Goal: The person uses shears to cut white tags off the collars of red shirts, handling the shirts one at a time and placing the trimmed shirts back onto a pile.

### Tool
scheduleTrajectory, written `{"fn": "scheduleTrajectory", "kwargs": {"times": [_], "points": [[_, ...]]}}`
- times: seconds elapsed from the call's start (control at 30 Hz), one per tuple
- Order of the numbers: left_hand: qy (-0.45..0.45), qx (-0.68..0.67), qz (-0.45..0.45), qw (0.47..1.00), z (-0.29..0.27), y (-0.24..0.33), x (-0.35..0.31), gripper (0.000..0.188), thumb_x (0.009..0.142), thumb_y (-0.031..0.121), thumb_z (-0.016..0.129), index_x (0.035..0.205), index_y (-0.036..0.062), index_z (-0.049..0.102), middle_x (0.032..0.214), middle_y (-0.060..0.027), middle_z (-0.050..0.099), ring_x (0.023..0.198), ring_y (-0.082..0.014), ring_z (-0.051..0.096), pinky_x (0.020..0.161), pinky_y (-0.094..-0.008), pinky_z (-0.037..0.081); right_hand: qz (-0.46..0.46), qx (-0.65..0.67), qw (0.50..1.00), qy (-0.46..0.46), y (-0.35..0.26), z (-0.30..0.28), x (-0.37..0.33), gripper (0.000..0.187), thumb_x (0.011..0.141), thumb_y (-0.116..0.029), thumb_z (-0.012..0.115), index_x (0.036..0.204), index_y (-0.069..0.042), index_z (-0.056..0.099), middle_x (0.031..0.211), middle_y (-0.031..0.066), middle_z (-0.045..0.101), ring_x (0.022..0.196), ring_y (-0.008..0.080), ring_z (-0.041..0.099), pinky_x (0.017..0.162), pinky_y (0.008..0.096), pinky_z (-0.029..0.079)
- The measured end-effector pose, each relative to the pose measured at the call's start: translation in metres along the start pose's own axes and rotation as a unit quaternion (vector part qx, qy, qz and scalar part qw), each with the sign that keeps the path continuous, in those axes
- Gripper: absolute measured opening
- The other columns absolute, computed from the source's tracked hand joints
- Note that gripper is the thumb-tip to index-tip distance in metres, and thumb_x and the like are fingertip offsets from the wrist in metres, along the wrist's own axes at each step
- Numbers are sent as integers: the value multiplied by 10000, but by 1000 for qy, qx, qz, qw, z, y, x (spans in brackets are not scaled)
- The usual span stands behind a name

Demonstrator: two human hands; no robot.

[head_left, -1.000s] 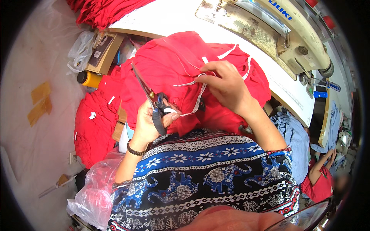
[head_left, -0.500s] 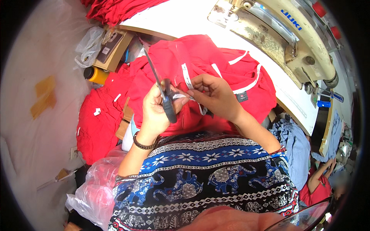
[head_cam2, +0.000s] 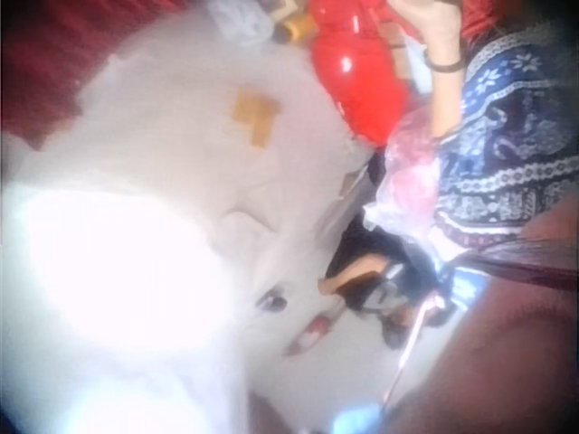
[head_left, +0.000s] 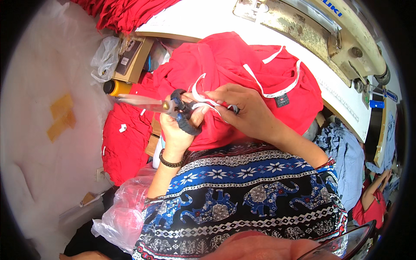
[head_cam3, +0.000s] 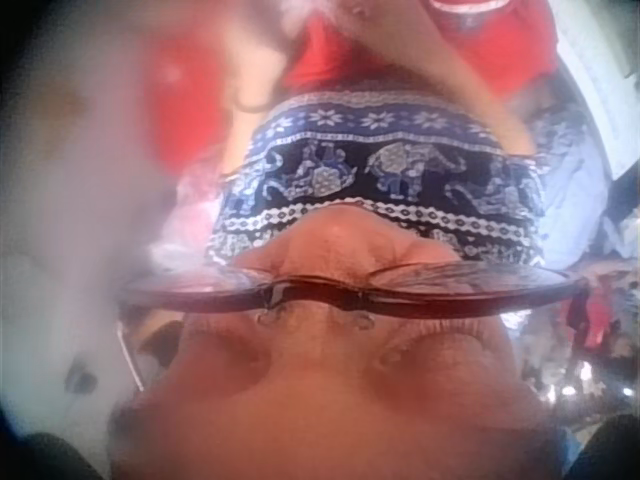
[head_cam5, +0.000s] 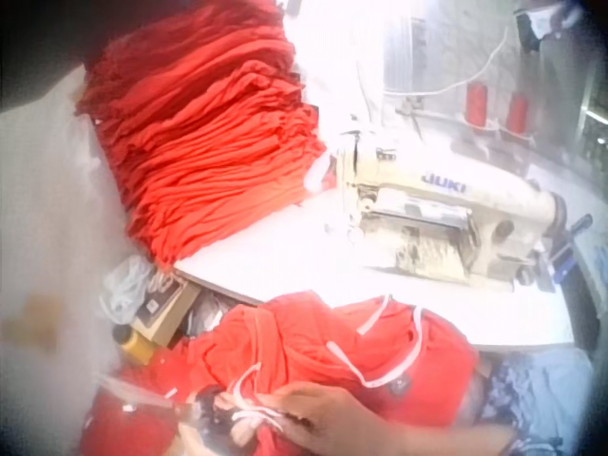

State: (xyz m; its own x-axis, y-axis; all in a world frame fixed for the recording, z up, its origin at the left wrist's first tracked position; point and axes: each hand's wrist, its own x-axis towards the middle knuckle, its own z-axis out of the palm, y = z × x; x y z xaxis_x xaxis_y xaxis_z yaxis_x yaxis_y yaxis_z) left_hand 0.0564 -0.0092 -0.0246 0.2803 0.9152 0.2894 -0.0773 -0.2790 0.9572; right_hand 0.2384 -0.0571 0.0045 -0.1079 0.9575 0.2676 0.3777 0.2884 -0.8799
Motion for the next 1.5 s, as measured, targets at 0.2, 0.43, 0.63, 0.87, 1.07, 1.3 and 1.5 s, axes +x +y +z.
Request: {"fn": "scheduleTrajectory", "kwargs": {"times": [0.2,0.43,0.63,0.87,1.07,1.3,1.5], "points": [[-38,64,13,997,-3,4,-3,408,714,-35,772,1003,15,489,901,-102,658,821,-140,623,749,-276,504,-32,-5,999,13,2,1,0,252,809,-6,567,1058,23,598,943,168,644,843,302,636,744,374,506],[-6,73,34,997,-1,-1,-7,390,734,-14,768,987,11,473,879,-107,663,792,-146,633,735,-278,508,-13,19,999,28,-6,0,-2,218,810,-17,573,1024,7,539,914,162,646,878,301,640,761,379,511],[-6,110,79,991,-1,-4,-8,367,747,17,766,983,9,484,854,-100,662,766,-161,635,711,-279,503,-42,5,999,33,-8,0,-1,219,814,-24,574,1029,-8,532,897,146,638,870,305,628,750,398,501],[57,125,105,985,1,-5,-12,330,752,78,779,963,-8,539,810,-56,602,717,-154,579,676,-274,469,-69,-86,994,2,-10,-1,-1,156,819,-72,582,974,-55,569,879,108,632,885,284,593,785,397,454],[58,90,62,992,-6,1,-9,309,765,61,753,967,6,524,862,-60,574,740,-134,555,673,-259,451,-114,-118,986,35,-10,-8,-5,110,783,-137,660,850,-75,598,1029,86,612,922,273,578,833,400,429],[98,32,34,994,-13,13,-1,272,818,66,698,1019,17,521,941,-47,560,813,-126,532,741,-250,432,-100,-141,984,38,-1,-15,-5,188,737,-153,746,796,-47,603,1054,61,620,952,255,596,824,371,461],[80,-14,75,994,-5,22,0,254,772,1,718,940,17,529,896,-67,566,787,-134,547,716,-274,448,-132,-159,978,13,-25,-51,2,175,746,-117,737,776,-22,593,886,94,642,754,267,636,656,318,509]]}}
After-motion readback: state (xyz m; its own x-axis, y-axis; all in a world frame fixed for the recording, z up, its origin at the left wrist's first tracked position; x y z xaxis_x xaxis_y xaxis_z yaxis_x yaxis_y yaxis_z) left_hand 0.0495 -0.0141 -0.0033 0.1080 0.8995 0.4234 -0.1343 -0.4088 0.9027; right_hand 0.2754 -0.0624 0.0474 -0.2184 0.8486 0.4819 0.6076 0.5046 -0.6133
